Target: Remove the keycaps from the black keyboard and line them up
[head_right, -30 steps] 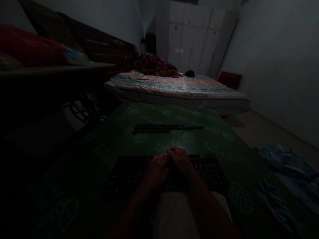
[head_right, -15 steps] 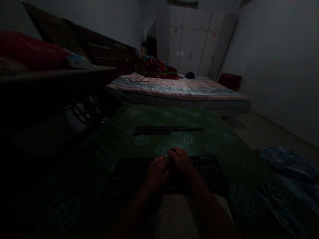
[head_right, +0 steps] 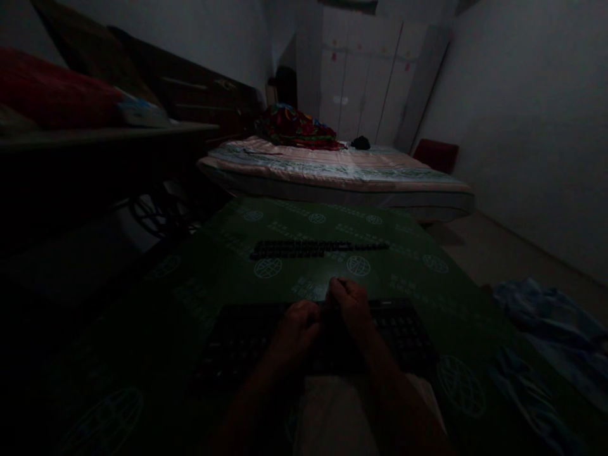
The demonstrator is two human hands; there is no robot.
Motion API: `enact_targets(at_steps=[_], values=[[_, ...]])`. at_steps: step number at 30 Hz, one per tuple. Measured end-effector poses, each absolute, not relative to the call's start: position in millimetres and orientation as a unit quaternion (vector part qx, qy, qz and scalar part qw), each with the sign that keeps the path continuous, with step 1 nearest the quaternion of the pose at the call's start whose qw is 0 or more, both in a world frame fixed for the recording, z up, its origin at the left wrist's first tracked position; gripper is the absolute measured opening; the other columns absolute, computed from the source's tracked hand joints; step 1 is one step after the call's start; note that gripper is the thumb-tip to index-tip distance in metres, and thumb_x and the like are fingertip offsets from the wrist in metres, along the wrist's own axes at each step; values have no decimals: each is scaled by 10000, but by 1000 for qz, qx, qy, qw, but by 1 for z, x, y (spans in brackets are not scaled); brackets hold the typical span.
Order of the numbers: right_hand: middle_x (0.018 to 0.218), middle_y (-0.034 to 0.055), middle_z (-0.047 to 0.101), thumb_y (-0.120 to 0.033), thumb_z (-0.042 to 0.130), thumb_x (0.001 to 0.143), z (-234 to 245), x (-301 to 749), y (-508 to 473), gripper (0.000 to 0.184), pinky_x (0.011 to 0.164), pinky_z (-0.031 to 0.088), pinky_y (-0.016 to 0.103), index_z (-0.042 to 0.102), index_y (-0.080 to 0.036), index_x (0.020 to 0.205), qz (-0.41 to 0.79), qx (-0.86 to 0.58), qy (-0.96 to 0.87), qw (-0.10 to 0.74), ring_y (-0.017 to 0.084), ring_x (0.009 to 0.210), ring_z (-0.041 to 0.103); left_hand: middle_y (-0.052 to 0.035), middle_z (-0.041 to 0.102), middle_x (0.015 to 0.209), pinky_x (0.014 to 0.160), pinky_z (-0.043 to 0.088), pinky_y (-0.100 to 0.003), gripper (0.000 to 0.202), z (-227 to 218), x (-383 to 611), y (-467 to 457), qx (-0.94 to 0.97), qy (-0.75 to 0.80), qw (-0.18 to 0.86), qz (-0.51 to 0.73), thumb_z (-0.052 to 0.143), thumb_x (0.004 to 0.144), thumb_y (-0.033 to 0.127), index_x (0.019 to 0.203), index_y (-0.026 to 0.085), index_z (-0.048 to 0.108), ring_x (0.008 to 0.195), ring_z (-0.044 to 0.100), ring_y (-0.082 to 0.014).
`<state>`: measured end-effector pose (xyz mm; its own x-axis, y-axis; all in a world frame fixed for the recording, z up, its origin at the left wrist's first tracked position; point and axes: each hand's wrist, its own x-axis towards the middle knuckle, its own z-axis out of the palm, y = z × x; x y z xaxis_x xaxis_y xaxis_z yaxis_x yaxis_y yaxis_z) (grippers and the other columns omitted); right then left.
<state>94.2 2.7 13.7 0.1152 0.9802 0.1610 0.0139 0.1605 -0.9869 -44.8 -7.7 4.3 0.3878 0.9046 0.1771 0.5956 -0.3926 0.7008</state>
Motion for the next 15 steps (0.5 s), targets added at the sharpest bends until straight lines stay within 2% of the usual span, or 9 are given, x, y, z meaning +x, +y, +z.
enact_targets(at_steps=[4,10,15], values=[[577,12,549,-379,464,820,28,98,-5,325,569,417,227,545,-158,595,381,-481,-559,558,125,566,518,1,544,722,644,395,-244,69,10,-48,-7,719,493,340,352,488,692,145,647,178,530,715,527,-139],[679,4,614,-285,507,799,34,98,-11,173,587,427,223,631,-164,784,323,-482,-669,465,128,622,555,20,573,630,574,402,-226,79,21,-49,-7,588,488,495,414,567,661,237,667,161,586,629,543,-137],[844,22,681,-222,545,771,31,97,-12,196,682,461,252,660,-186,926,311,-452,-730,407,164,757,616,10,624,663,591,429,-217,126,23,-55,-5,498,449,579,464,629,611,235,701,148,620,634,571,-133]])
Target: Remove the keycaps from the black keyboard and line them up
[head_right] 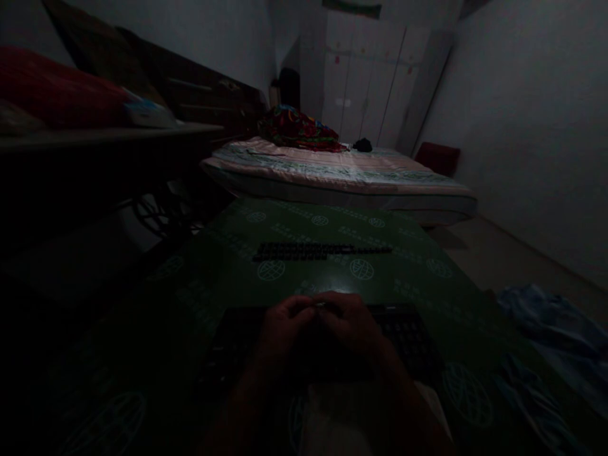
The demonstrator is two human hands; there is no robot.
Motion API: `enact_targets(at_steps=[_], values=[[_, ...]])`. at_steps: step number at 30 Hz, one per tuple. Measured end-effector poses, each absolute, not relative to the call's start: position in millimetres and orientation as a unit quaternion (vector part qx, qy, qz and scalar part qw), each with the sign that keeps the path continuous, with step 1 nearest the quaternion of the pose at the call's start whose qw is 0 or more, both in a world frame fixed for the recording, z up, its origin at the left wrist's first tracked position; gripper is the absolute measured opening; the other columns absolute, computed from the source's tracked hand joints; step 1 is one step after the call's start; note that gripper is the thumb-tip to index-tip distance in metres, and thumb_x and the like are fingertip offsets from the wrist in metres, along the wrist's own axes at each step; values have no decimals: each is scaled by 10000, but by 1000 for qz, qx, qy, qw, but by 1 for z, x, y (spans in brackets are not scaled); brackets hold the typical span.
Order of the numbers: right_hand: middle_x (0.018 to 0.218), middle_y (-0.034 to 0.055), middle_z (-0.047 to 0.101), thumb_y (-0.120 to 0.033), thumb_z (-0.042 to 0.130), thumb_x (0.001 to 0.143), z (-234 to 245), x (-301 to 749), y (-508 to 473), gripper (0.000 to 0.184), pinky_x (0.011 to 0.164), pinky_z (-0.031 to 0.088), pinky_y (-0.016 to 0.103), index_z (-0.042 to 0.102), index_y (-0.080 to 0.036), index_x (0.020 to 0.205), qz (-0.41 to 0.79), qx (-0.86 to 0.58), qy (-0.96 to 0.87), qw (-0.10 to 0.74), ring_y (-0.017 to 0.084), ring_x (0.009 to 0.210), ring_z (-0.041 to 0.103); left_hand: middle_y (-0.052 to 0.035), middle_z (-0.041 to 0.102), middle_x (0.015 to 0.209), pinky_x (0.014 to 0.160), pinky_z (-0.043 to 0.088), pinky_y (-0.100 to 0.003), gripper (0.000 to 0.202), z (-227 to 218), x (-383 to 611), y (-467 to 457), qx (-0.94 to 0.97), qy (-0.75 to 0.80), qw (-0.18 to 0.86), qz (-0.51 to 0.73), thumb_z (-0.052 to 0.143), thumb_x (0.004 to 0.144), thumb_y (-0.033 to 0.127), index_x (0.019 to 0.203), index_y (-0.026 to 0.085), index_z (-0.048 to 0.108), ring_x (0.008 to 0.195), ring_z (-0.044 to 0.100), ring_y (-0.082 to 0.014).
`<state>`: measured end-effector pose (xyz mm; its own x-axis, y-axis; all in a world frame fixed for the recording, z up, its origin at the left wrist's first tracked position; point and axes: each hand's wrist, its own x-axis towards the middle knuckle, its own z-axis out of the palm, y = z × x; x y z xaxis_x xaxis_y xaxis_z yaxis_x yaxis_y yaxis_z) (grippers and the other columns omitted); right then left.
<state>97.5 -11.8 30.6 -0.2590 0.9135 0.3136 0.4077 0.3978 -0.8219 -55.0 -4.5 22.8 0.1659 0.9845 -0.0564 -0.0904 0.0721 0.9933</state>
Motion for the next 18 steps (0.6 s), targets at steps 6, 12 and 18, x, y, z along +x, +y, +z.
enact_targets(at_steps=[6,12,18], values=[[914,18,692,-215,566,773,33,98,-13,214,719,465,245,666,-190,961,357,-434,-741,367,165,803,627,26,623,595,502,424,-202,269,22,-62,-4,441,421,651,453,675,611,268,811,155,537,502,563,-106],[813,-2,697,-217,600,752,38,102,-14,179,643,452,208,679,-176,907,375,-453,-743,319,143,715,622,37,597,557,477,410,-190,352,17,-64,-3,469,394,659,437,693,602,294,871,152,516,466,538,-94],[812,7,692,-233,612,740,42,99,-14,155,635,450,203,677,-171,866,377,-456,-753,288,147,726,623,58,563,540,471,398,-179,317,16,-64,-4,484,397,646,437,670,616,242,886,147,532,457,512,-77]])
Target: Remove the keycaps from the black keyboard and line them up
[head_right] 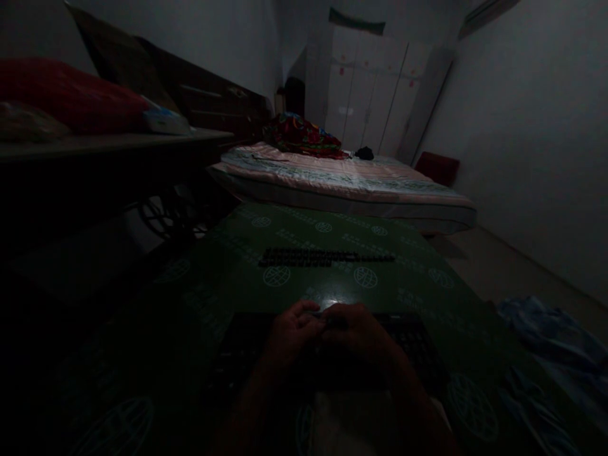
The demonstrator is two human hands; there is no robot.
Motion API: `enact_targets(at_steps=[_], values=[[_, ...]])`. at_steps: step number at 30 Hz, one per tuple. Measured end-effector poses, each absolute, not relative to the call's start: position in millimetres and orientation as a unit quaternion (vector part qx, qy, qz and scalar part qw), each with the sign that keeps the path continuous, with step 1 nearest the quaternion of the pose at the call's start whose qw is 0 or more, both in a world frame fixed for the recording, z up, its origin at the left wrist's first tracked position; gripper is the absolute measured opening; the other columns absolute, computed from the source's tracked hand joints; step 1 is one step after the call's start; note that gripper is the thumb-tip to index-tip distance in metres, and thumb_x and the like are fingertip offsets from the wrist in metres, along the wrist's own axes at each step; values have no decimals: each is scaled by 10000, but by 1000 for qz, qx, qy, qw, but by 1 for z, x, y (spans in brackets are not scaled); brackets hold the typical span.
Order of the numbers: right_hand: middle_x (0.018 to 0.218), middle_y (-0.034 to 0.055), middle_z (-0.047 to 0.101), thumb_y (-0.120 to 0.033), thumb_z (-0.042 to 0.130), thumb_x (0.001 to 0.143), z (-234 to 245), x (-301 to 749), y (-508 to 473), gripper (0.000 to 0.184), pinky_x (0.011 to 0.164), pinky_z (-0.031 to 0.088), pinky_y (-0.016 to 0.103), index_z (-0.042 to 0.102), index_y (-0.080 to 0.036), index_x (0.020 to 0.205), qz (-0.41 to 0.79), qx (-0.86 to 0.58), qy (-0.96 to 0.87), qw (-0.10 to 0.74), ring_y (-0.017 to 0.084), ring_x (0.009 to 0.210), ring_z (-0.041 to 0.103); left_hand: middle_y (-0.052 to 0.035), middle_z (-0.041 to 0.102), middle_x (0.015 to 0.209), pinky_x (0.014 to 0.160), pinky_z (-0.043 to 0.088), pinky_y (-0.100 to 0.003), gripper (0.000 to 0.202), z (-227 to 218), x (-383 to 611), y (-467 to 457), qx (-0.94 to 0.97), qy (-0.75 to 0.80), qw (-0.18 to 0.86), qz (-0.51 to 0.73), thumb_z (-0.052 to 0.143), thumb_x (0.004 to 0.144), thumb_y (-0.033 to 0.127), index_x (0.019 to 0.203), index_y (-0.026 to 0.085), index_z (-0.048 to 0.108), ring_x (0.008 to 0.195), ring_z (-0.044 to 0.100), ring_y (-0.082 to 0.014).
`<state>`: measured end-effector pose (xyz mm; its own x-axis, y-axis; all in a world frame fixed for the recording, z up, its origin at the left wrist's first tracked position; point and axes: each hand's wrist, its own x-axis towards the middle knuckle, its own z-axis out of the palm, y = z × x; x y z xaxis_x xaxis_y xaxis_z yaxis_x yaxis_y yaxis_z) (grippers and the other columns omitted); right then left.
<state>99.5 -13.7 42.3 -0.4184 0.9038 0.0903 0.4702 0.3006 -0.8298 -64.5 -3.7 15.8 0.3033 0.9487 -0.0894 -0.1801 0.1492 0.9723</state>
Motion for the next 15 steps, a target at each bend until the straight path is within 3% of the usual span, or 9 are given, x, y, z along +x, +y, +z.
enact_targets(at_steps=[9,15], values=[[690,-3,658,-218,622,672,42,115,31,153,540,420,187,680,-165,804,311,-494,-764,275,117,605,577,14,626,580,468,420,-203,405,15,-61,-1,456,439,608,479,642,649,367,961,139,522,473,564,-113],[636,13,644,-247,582,681,9,133,111,192,506,416,211,685,-152,812,218,-606,-714,277,116,507,555,12,613,530,425,384,-187,306,19,-61,-4,441,476,577,495,620,646,344,855,131,552,410,521,-92]])
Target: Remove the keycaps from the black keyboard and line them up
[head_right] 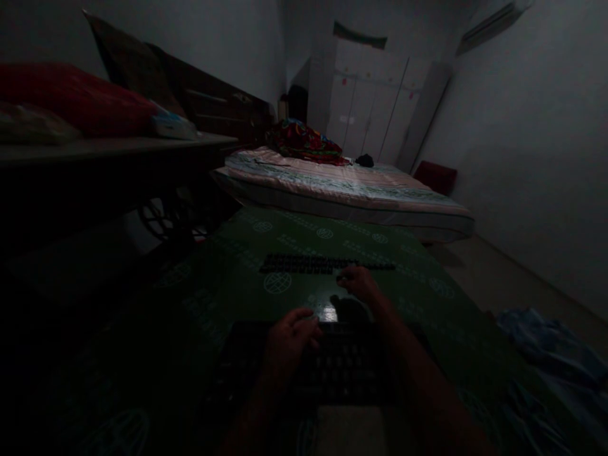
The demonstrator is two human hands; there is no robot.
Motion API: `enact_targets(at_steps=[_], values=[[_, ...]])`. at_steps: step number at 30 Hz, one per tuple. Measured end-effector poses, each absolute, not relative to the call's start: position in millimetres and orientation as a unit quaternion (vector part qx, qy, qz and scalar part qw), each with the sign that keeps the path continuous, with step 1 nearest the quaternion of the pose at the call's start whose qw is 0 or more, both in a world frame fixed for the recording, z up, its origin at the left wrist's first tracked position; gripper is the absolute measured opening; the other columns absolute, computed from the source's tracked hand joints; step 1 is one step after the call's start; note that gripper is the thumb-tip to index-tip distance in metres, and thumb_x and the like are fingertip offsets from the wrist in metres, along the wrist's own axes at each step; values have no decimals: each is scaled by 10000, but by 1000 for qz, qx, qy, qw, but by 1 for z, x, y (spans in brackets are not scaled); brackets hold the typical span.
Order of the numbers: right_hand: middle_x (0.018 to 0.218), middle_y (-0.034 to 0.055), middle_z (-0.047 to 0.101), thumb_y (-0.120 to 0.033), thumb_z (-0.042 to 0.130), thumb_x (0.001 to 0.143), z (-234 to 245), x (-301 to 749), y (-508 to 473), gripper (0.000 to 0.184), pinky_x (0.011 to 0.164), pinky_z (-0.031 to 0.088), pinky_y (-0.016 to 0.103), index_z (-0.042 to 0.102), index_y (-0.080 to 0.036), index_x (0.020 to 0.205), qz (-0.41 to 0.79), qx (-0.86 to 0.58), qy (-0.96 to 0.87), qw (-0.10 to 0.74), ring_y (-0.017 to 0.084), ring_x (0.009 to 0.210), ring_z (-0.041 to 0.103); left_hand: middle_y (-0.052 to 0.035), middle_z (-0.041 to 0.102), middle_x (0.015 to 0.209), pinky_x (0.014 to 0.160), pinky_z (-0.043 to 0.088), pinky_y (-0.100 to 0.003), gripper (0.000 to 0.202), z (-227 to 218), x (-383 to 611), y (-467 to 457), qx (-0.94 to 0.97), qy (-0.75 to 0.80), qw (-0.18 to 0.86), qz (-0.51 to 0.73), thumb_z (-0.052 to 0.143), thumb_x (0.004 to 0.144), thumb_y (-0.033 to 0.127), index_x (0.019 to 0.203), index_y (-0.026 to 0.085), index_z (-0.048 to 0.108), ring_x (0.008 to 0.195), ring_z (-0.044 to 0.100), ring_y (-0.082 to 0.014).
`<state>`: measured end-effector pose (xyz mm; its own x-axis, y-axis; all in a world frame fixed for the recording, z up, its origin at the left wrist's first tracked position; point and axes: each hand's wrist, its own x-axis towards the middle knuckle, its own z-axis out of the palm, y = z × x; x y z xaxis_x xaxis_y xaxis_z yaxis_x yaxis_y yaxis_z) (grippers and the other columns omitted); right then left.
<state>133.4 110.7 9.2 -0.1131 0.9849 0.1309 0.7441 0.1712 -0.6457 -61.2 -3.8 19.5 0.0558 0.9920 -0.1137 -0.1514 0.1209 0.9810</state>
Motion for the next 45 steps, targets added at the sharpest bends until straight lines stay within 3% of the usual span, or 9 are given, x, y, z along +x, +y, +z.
enact_targets(at_steps=[6,16,30,45], values=[[753,29,686,-220,611,644,-16,133,147,169,592,427,228,704,-191,782,176,-645,-698,259,168,702,608,12,607,523,429,374,-193,267,20,-60,-8,454,477,577,482,601,657,332,830,133,561,412,506,-92],[716,20,676,-252,609,680,-25,137,165,244,568,432,221,704,-164,887,178,-672,-680,232,153,650,614,28,581,511,422,356,-185,219,24,-53,-15,430,481,617,449,592,652,311,793,146,565,413,477,-86],[819,35,689,-229,633,674,-30,137,174,288,629,467,246,689,-166,949,173,-678,-674,237,179,742,633,31,581,533,452,375,-192,209,19,-50,-17,440,478,625,434,593,659,294,806,149,562,439,502,-92],[876,40,693,-237,651,658,-34,136,174,272,708,461,283,696,-199,924,168,-676,-670,255,209,831,628,30,591,537,443,363,-193,213,18,-49,-18,445,492,622,417,603,646,292,809,157,576,446,503,-100]])
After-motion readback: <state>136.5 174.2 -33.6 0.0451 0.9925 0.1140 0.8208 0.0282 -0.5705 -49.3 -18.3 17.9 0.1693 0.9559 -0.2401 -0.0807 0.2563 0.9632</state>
